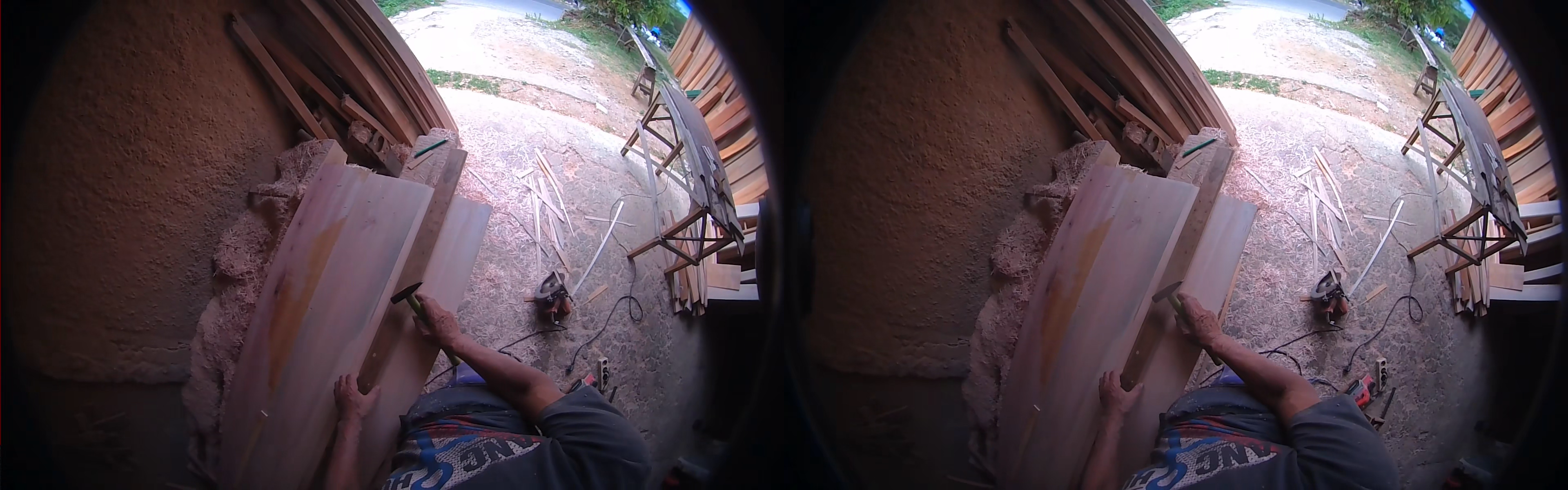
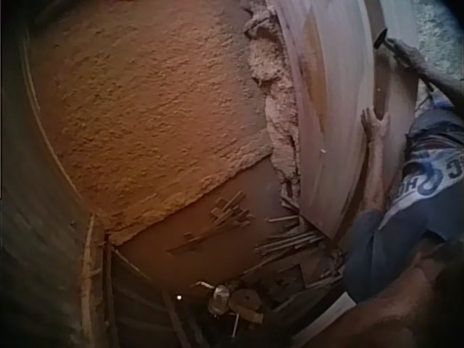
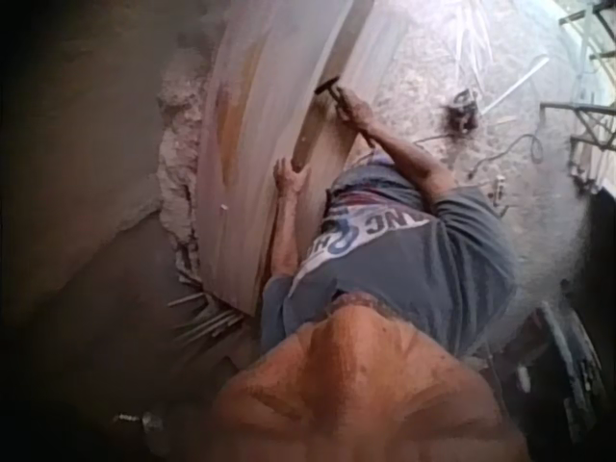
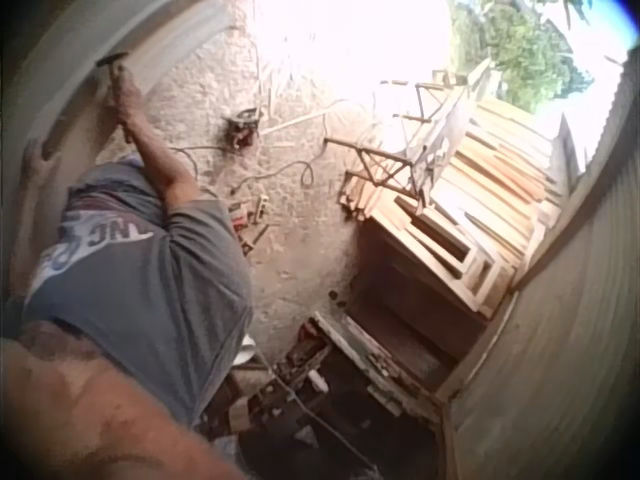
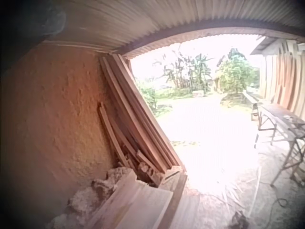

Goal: The person uses a circular saw to cut a board, marks another piece of wood with a pencil, uses a hammer to tap a wooden strip, and moves large wooden panels.

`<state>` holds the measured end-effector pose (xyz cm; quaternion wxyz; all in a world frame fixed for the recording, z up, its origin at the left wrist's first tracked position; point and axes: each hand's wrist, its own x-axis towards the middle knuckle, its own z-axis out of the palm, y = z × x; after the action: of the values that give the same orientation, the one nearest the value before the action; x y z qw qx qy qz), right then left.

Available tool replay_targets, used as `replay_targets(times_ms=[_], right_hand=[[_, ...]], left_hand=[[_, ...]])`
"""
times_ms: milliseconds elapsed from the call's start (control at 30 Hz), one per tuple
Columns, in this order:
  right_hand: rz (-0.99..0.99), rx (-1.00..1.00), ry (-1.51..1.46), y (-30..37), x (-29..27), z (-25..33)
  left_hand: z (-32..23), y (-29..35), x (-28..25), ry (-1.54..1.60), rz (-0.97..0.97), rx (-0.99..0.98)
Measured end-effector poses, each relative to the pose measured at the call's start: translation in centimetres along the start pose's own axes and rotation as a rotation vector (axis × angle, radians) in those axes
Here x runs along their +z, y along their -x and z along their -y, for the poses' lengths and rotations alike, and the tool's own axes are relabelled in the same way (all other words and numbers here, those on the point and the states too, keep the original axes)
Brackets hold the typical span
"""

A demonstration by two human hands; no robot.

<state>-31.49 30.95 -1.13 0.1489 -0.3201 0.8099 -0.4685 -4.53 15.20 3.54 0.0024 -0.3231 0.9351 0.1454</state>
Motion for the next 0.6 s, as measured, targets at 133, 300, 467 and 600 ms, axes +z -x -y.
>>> replay_targets(times_ms=[133, 300, 467, 600], right_hand=[[-0.009, 0.007, -0.009, 0.1, 0.2, -0.3], [0.006, -0.002, -0.029, 0.1, 0.3, -0.6], [0.005, 0.009, -0.052, 0.1, 0.3, -0.5], [-0.008, 0.062, -0.094, 0.0, -0.2, -0.1]], left_hand=[[-0.4, 0.0, -0.2, -0.011, 0.004, 0.005], [-0.1, 0.1, 0.1, -0.018, 0.006, 0.009], [0.1, 0.1, 0.2, -0.025, 0.029, -0.006], [-1.3, -1.2, -1.4, -0.023, 0.095, -0.03]])
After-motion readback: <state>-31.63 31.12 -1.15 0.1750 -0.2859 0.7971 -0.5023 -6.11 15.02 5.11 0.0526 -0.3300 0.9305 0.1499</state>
